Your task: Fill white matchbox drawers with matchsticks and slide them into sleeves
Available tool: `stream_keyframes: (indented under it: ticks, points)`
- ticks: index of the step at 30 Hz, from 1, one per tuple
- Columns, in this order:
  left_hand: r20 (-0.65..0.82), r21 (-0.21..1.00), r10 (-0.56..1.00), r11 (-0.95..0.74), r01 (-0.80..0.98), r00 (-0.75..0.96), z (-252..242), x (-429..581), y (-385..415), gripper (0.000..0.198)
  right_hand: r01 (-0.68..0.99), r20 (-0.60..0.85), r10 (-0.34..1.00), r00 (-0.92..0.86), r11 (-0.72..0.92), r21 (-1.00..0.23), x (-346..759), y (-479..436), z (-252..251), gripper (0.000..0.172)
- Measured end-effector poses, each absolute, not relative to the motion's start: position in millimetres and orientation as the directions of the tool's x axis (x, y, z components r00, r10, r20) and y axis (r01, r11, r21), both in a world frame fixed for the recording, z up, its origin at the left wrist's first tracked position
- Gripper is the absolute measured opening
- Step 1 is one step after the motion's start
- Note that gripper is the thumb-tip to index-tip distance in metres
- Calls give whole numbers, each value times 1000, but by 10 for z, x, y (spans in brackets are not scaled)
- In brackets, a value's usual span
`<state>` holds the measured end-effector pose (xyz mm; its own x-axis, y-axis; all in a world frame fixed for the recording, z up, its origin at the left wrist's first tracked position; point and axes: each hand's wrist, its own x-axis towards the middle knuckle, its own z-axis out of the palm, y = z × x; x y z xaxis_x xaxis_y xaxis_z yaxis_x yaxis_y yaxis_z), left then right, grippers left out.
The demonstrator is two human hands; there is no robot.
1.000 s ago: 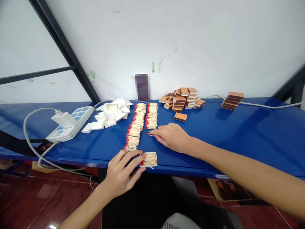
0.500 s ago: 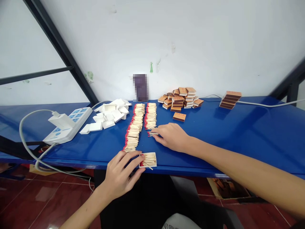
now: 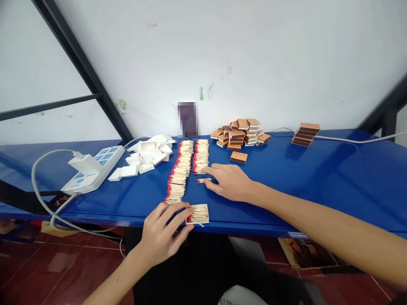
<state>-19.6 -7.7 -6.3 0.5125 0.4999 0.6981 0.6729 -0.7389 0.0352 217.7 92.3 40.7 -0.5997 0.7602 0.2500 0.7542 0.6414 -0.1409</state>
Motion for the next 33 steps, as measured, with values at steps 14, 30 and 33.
stream_keyframes:
  ticks: [14, 30, 33]
  points:
    - [691, 24, 508, -727, 687, 514, -78, -200, -82, 26, 720, 243, 740, -627, 670, -182, 2169, 938, 395, 35]
    - [695, 14, 502, -726, 688, 515, -71, -202, -96, 25, 664, 297, 695, -655, 717, -213, 2170, 946, 369, 32]
    - [696, 18, 503, -725, 688, 513, -71, -202, -94, 25, 652, 320, 682, -658, 728, -210, 2172, 953, 357, 31]
